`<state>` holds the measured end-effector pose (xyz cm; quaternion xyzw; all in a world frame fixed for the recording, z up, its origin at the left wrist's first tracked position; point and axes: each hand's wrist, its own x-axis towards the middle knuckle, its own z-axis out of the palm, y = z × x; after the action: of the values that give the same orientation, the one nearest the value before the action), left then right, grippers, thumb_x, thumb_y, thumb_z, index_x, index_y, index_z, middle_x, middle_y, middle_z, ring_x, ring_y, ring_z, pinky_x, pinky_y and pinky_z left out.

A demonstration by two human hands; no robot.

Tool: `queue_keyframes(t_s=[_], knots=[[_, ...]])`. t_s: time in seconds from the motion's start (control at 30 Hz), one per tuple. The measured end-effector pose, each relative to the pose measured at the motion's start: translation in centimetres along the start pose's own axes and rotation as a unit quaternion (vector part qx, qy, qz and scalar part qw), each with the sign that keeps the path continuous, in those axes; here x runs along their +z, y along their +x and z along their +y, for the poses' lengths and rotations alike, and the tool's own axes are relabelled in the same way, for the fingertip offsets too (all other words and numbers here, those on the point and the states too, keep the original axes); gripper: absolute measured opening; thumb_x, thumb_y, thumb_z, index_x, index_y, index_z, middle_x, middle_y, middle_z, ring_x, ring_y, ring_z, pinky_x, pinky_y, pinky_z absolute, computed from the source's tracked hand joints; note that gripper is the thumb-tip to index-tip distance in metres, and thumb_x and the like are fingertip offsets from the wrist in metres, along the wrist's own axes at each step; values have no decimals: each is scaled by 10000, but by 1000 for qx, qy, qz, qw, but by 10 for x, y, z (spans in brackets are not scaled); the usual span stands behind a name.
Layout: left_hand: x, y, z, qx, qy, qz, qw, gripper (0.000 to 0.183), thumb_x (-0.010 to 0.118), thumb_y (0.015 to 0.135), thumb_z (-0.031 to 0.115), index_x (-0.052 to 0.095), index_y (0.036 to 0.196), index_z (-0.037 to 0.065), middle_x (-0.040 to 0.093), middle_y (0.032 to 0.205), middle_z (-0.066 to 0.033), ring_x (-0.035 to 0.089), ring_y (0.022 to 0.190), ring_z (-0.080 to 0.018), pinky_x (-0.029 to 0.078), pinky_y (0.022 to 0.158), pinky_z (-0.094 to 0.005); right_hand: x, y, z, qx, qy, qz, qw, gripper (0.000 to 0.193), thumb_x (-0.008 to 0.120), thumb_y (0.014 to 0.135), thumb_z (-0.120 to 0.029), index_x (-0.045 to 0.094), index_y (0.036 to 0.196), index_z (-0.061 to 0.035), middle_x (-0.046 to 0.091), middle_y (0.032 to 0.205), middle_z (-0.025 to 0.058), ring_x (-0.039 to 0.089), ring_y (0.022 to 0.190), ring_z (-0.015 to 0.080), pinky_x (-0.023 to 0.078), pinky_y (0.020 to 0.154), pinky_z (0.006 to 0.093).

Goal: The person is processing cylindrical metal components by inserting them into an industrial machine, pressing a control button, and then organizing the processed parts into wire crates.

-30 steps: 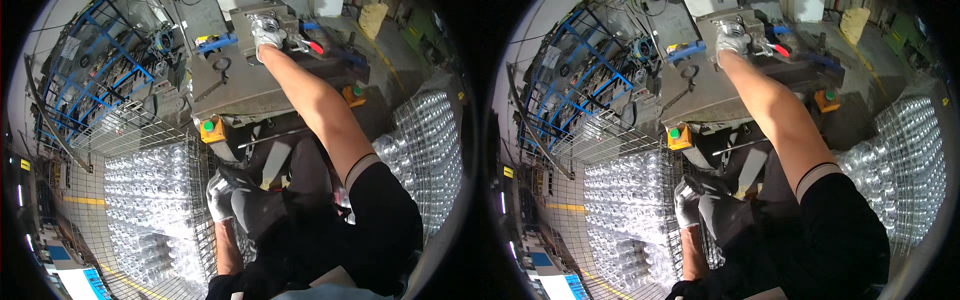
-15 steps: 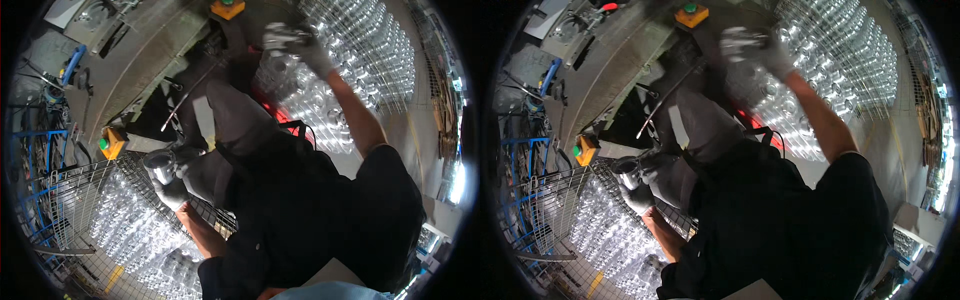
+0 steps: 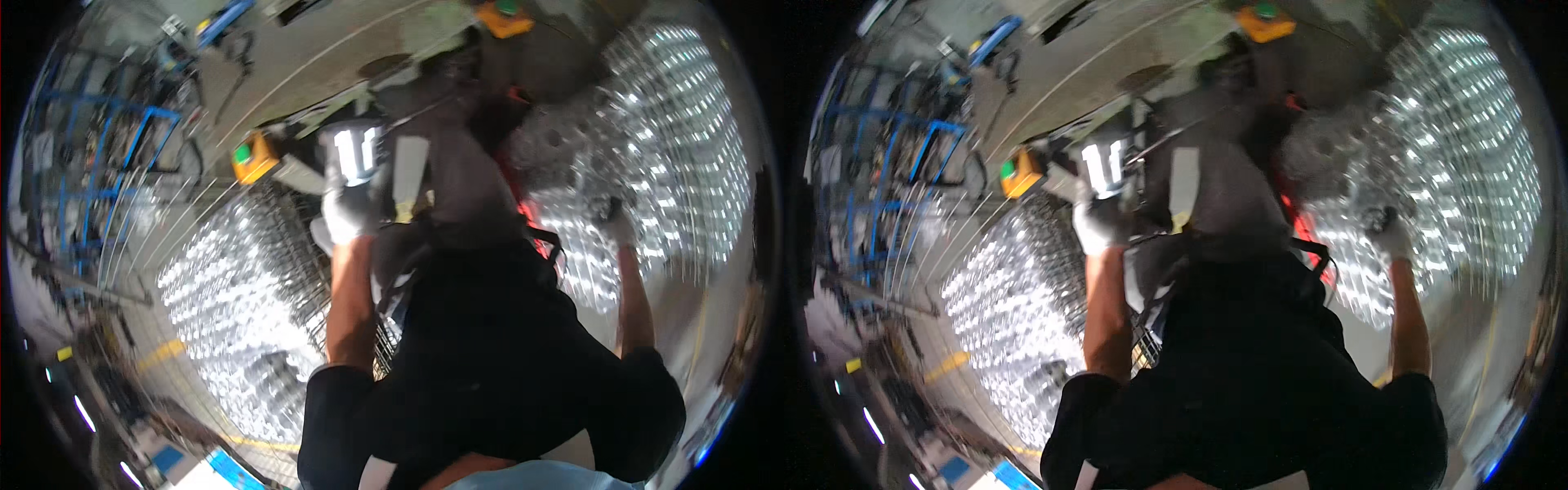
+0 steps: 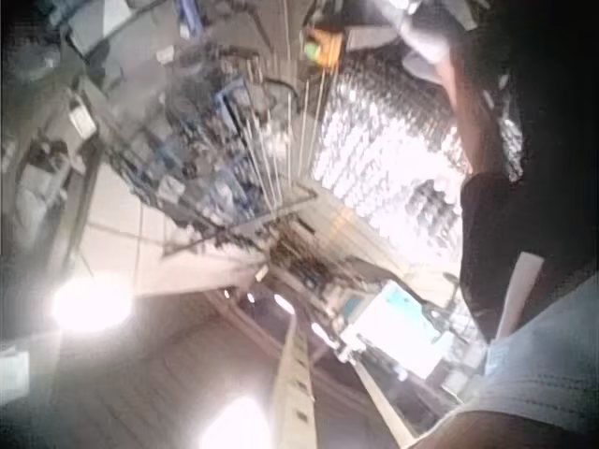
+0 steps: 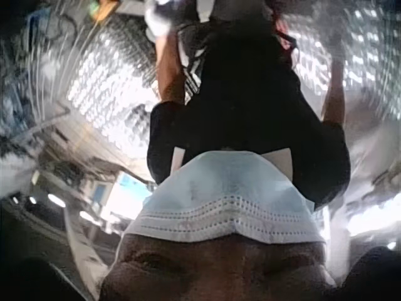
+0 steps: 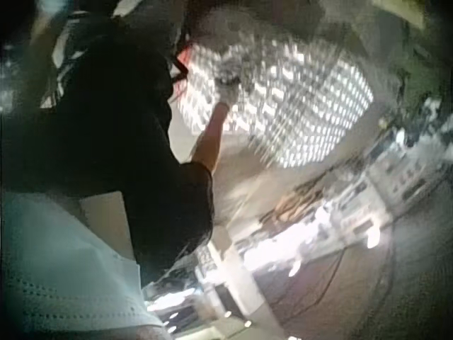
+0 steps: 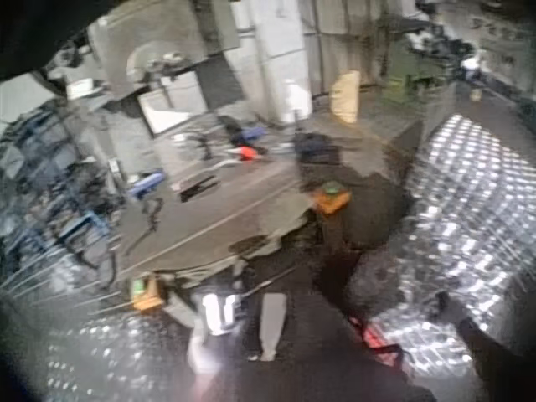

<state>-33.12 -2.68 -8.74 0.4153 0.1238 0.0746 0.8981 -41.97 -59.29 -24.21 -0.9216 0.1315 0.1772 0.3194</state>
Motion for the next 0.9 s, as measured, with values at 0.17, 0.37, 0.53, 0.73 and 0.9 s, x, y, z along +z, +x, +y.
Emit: queue_keyframes(t_s=[0.17,0.37,0.53,0.73,0.9], knots=[[26,26,3,-99,-192,-109,970,518,555,895,333,407,1312,64,488,1291,-146,499,1164,-309,459,950,-471,13,-3,40,20,-70,129,989,631,712,722,-302,433,1249,-95,660,936,184,646,845,342,526,712,418],[30,46,33,-51,-217,-96,970,495,546,890,381,455,1264,71,537,1205,-134,549,1077,-326,495,903,-453,-27,-26,-127,53,-184,116,975,849,702,763,-362,244,1427,-95,490,1298,207,486,1181,362,403,970,379],[77,113,68,-23,-130,-88,987,489,442,919,494,467,1246,131,562,1106,-83,572,975,-240,526,793,-379,-49,-6,-193,13,-68,131,989,696,661,788,-413,402,1351,-99,532,1249,207,517,1141,367,435,924,391],[108,250,88,-67,-152,-94,982,468,453,870,598,538,1103,201,587,994,-12,540,860,-209,457,667,-353,-33,25,-314,-116,-61,-5,991,588,661,796,-346,481,1271,-50,592,1145,173,582,1040,314,465,873,372],[135,297,91,-63,-129,-80,986,433,431,893,575,530,1149,240,575,1076,31,516,966,-159,430,786,-331,-20,38,-357,-292,-3,57,955,522,641,820,-281,492,1237,-4,591,1141,164,591,1017,293,477,848,370]])
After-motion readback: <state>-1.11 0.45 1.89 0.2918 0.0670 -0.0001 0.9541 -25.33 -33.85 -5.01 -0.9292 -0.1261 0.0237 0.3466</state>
